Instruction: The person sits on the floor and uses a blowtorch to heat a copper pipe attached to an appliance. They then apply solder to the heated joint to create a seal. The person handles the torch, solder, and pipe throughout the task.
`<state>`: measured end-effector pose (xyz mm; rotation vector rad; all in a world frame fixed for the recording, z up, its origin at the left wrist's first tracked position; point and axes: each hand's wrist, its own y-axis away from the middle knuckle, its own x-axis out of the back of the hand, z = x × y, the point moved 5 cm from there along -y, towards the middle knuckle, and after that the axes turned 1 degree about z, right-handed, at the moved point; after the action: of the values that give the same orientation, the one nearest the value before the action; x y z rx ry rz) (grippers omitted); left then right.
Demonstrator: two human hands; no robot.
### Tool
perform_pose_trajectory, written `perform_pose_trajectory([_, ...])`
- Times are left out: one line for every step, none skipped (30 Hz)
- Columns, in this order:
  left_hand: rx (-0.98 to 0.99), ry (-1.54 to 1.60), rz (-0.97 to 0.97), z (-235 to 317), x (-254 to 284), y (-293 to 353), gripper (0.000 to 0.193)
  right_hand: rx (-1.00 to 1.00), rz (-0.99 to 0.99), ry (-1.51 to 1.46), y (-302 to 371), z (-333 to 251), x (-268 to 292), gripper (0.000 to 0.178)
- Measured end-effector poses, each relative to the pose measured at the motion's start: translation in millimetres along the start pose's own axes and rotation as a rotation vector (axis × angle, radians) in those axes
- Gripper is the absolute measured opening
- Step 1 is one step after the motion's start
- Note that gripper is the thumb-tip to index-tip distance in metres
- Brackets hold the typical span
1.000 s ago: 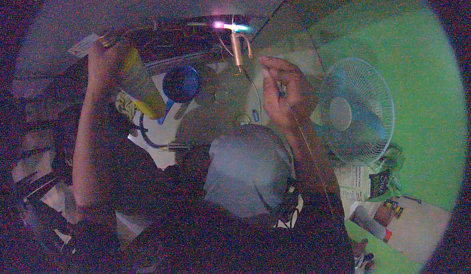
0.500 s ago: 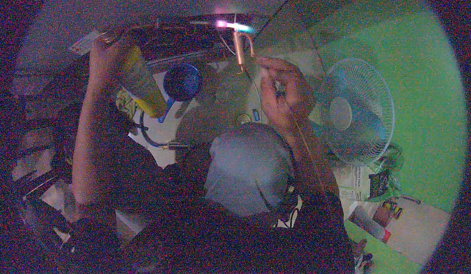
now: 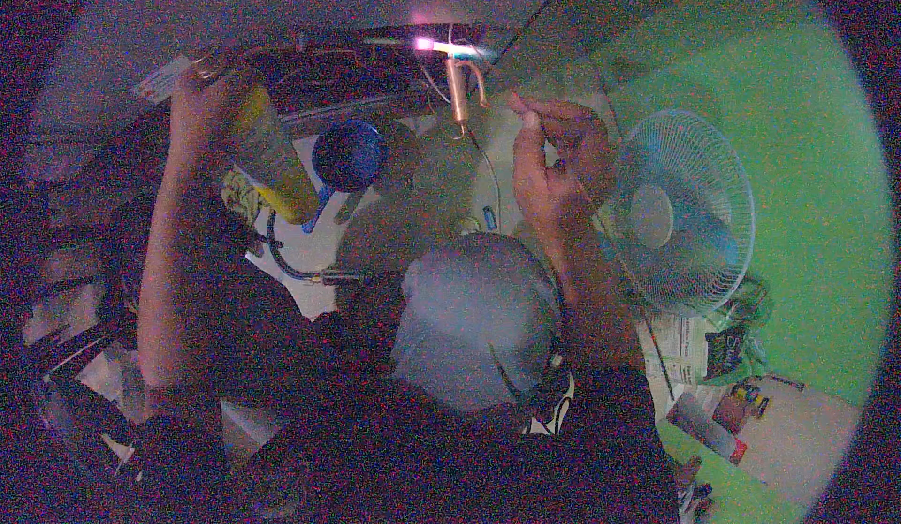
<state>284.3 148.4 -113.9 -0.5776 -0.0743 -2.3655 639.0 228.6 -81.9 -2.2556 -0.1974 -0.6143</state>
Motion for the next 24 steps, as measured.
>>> perform_pose_trajectory([-0.003,0.008,0.004,-0.1,0.1,-0.2,0.022,0.017,-0.001,0.025,-0.3,0.1,-1.5,0.017])
perform_pose_trajectory([-0.005,0.015,0.009,-0.2,0.5,-0.4,0.022,0.04,0.013,0.048,-0.4,-0.1,-2.5,0.017])
perform_pose_trajectory([0.004,0.007,0.009,-0.8,0.3,-0.4,0.021,0.037,0.0,0.011,-0.5,0.9,-3.9,0.017])
perform_pose_trajectory([0.013,-0.001,0.01,-1.3,0.1,-0.4,0.021,0.04,0.001,-0.029,-0.3,1.3,-4.4,0.018])
perform_pose_trajectory([0.023,-0.014,0.018,-1.7,0.5,-0.1,0.021,0.028,-0.003,-0.065,-0.3,2.6,-4.7,0.018])
perform_pose_trajectory([0.013,0.004,0.023,-1.2,-0.1,0.2,0.021,0.063,-0.009,-0.052,0.3,1.3,-4.0,0.018])
perform_pose_trajectory([0.005,0.016,0.035,-0.7,-0.6,0.8,0.021,0.081,-0.02,-0.034,0.9,0.6,-3.6,0.018])
perform_pose_trajectory([-0.004,0.028,0.047,-0.1,-0.3,1.4,0.021,0.112,-0.041,-0.019,1.2,-0.4,-3.7,0.018])
perform_pose_trajectory([-0.014,-0.008,0.054,0.5,-0.1,2.0,0.021,0.145,-0.049,0.014,1.6,-1.6,-3.1,0.018])
perform_pose_trajectory([-0.024,-0.044,0.061,1.0,0.5,2.8,0.021,0.189,-0.067,0.044,1.9,-3.3,-3.5,0.019])
perform_pose_trajectory([-0.058,-0.078,0.07,2.5,1.2,3.3,0.022,0.237,-0.069,0.074,2.2,-5.4,-3.1,0.019])
perform_pose_trajectory([-0.021,-0.049,0.054,0.4,0.6,3.0,0.022,0.239,-0.087,0.062,2.3,-5.6,-4.1,0.019])
perform_pose_trajectory([-0.007,-0.019,0.039,-0.8,0.1,2.5,0.022,0.245,-0.088,0.05,2.2,-6.4,-4.3,0.019])
perform_pose_trajectory([0.007,0.012,0.024,-2.0,-0.6,1.7,0.022,0.25,-0.089,0.037,2.3,-7.5,-4.7,0.019])
perform_pose_trajectory([0.012,0.009,0.018,-2.8,-0.8,0.7,0.022,0.245,-0.111,0.073,2.5,-8.2,-6.1,0.018])
perform_pose_trajectory([0.016,0.007,0.012,-3.5,-1.1,-0.2,0.022,0.24,-0.132,0.109,2.9,-9.4,-7.1,0.018])
perform_pose_trajectory([0.028,-0.004,0.007,-4.5,-1.5,-1.0,0.022,0.236,-0.153,0.144,3.2,-10.7,-7.9,0.017])
perform_pose_trajectory([0.015,-0.013,0.009,-4.0,-1.4,-2.0,0.022,0.252,-0.167,0.17,3.7,-13.0,-8.1,0.016])
perform_pose_trajectory([0.01,-0.029,0.012,-3.5,-1.2,-2.5,0.022,0.269,-0.181,0.197,4.1,-15.1,-8.4,0.015])
perform_pose_trajectory([0.025,-0.058,0.015,-3.7,-1.0,-2.4,0.022,0.28,-0.193,0.218,4.4,-16.5,-8.4,0.015])
perform_pose_trajectory([0.004,-0.066,0.028,-1.8,-0.1,-1.8,0.023,0.298,-0.196,0.225,4.6,-18.0,-8.3,0.015])
perform_pose_trajectory([0.002,-0.086,0.04,-0.5,1.2,-0.3,0.023,0.309,-0.196,0.225,4.6,-18.7,-8.1,0.016])
perform_pose_trajectory([0.001,-0.107,0.057,0.9,2.6,1.4,0.023,0.311,-0.203,0.221,4.5,-18.6,-8.1,0.016])
perform_pose_trajectory([0.002,-0.087,0.044,2.3,2.0,2.7,0.023,0.332,-0.19,0.205,4.3,-19.0,-7.6,0.017])
